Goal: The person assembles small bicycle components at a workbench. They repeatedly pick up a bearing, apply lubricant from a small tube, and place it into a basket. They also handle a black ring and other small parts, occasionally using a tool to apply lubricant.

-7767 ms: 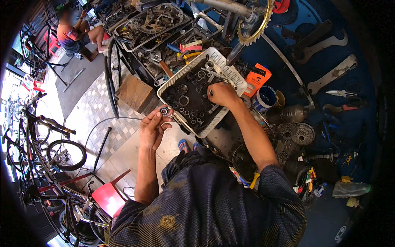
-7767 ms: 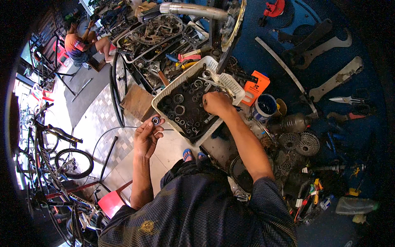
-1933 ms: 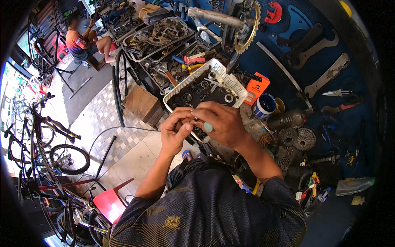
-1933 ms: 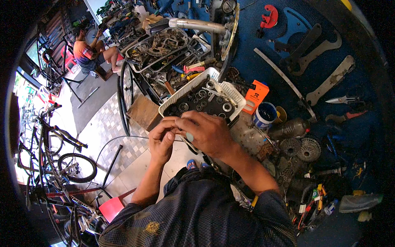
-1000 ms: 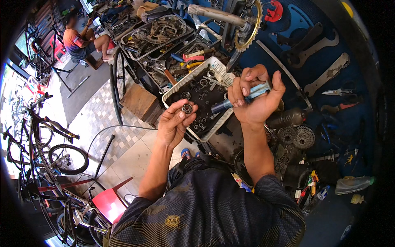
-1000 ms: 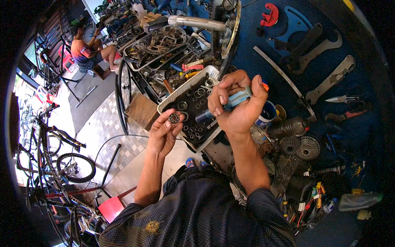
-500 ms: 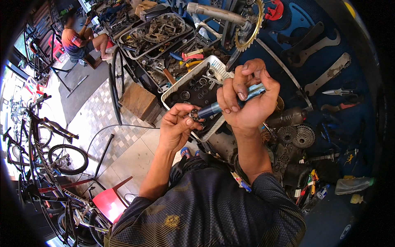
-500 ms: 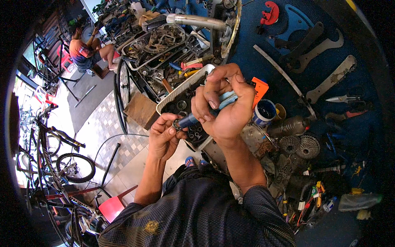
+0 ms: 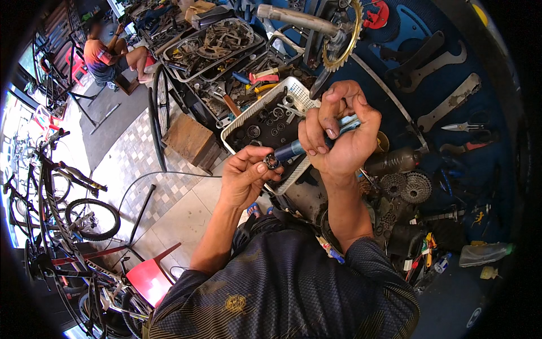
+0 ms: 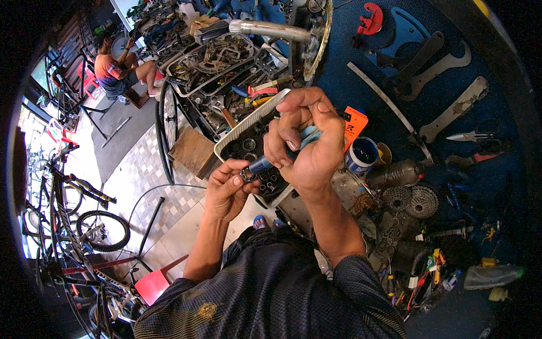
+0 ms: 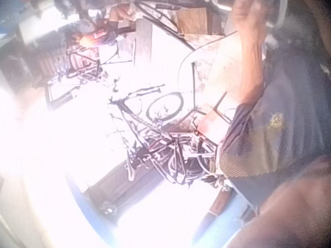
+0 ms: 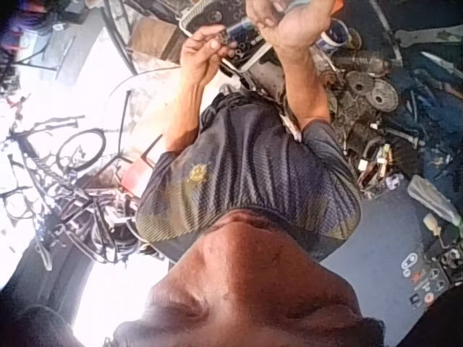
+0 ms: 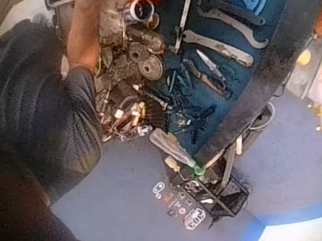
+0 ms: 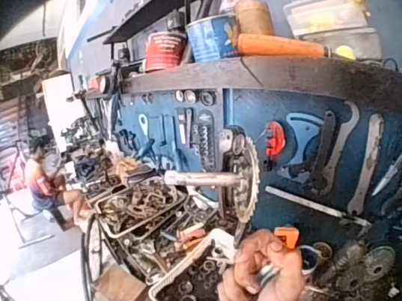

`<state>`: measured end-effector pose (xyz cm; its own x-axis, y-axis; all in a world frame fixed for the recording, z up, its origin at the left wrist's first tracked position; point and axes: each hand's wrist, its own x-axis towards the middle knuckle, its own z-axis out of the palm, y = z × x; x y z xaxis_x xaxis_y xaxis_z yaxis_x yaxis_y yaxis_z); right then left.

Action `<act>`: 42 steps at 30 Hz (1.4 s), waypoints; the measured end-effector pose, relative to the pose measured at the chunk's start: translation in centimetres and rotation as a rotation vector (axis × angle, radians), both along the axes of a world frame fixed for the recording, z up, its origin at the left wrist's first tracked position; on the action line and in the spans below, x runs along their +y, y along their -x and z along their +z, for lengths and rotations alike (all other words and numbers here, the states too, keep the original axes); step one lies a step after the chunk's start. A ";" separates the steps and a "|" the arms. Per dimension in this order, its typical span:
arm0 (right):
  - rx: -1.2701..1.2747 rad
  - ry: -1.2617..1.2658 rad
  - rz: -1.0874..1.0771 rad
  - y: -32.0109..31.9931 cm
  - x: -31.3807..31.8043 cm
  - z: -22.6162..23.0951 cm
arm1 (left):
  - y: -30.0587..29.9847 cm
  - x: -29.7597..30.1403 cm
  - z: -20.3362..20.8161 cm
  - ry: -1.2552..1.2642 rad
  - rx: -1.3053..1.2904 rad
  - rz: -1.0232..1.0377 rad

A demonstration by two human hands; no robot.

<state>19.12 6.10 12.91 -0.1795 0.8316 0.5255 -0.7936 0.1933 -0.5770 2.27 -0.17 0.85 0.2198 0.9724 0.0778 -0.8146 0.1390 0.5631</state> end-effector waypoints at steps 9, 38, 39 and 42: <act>-0.006 -0.037 0.018 0.8 -0.1 0.1 | -0.5 0.1 -0.8 -0.026 -0.099 -0.072; -2.131 -0.279 -0.197 -4.3 4.8 -13.5 | 3.5 0.3 -5.5 0.075 0.021 0.142; -2.160 -0.298 -0.146 -4.4 4.9 -14.9 | 3.7 0.2 -5.6 0.076 0.021 0.158; -2.298 -0.311 -0.012 -4.1 4.8 -18.1 | 4.0 0.1 -5.8 0.091 0.026 0.186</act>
<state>23.27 10.93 -5.18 -0.4481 0.8000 -0.3989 0.8932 0.4191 -0.1627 -1.72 -0.12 -4.98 0.0366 0.9992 -0.0160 -0.8163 0.0391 0.5763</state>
